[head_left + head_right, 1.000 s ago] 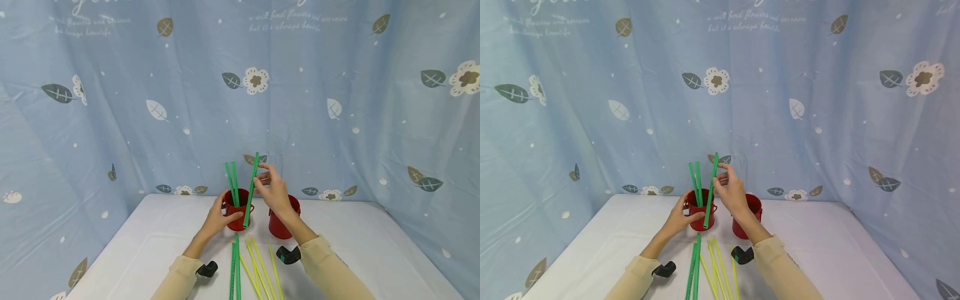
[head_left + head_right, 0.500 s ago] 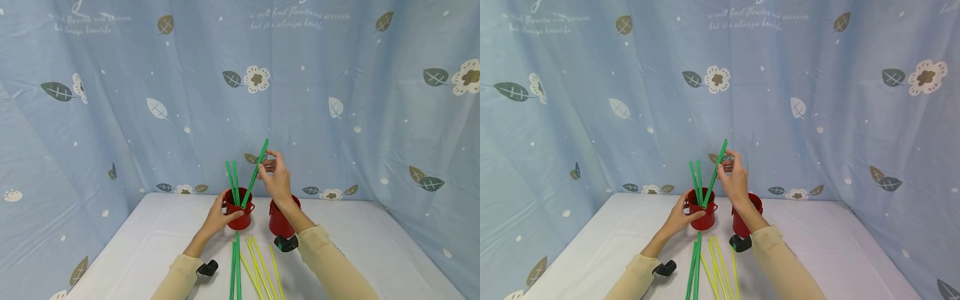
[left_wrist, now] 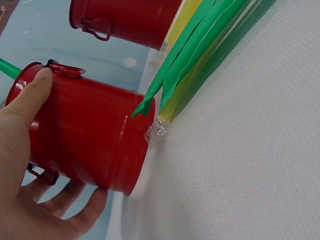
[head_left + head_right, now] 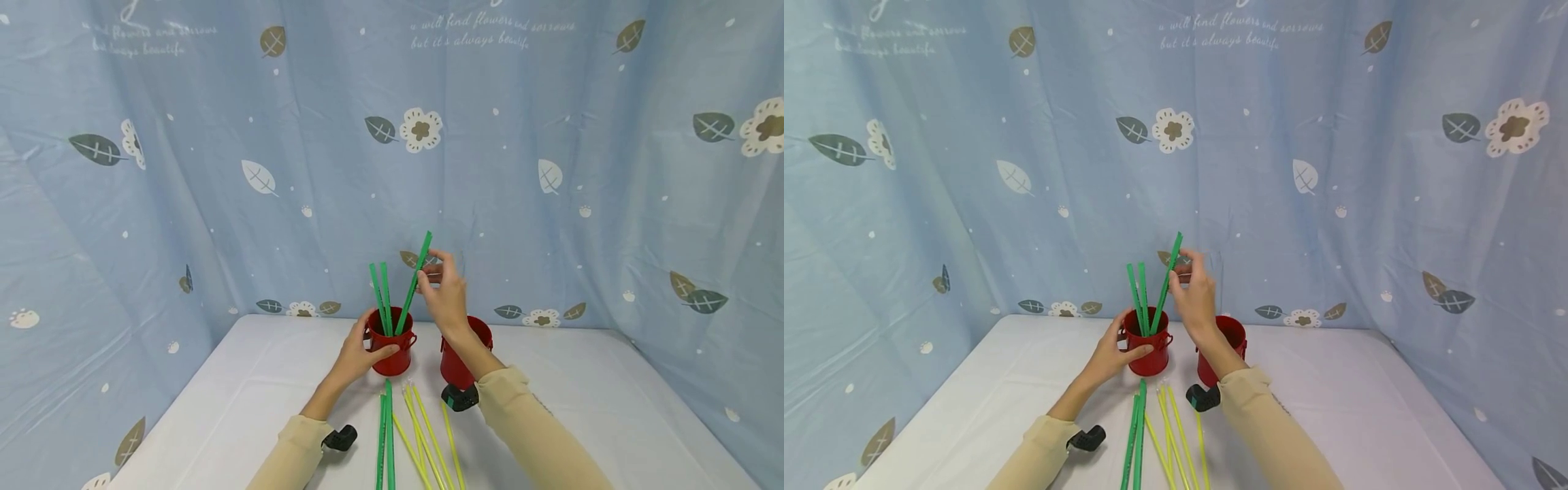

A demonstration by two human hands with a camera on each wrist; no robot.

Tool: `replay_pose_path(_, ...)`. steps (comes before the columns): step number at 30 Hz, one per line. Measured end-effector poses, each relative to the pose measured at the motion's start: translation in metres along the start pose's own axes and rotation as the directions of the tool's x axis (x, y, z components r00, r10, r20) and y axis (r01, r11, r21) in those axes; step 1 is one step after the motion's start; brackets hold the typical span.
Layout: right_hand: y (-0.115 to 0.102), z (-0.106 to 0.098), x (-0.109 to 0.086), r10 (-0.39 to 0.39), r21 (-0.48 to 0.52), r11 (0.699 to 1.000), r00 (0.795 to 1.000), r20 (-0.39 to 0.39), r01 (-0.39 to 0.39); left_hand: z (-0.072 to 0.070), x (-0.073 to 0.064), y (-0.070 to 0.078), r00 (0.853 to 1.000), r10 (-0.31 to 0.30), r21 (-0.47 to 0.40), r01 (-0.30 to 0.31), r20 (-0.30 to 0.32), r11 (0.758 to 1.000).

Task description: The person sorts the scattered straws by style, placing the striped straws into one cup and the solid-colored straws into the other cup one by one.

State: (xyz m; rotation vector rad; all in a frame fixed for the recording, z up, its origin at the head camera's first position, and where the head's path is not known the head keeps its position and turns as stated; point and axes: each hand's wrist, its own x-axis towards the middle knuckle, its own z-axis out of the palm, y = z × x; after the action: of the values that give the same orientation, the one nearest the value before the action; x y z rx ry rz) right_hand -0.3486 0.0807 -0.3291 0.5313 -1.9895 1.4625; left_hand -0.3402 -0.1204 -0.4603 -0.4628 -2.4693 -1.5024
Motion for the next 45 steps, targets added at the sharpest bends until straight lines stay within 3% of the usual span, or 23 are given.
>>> replay_pose_path(16,0.02,0.015,-0.023,0.013,-0.13,0.992,0.996,0.094,0.0,0.001,0.0,-0.001,1.0,0.011,-0.021,-0.011,0.004,1.0)
replay_pose_path(30,0.027,0.024,-0.035,0.052,-0.175,0.984,0.989,0.139,-0.027,0.0,-0.001,0.0,1.0,-0.006,-0.026,0.006,0.011,1.0)
replay_pose_path(45,0.028,0.02,-0.037,0.092,-0.159,0.985,0.98,0.175,-0.064,0.0,0.0,-0.002,1.0,0.006,-0.036,-0.006,0.003,0.999)
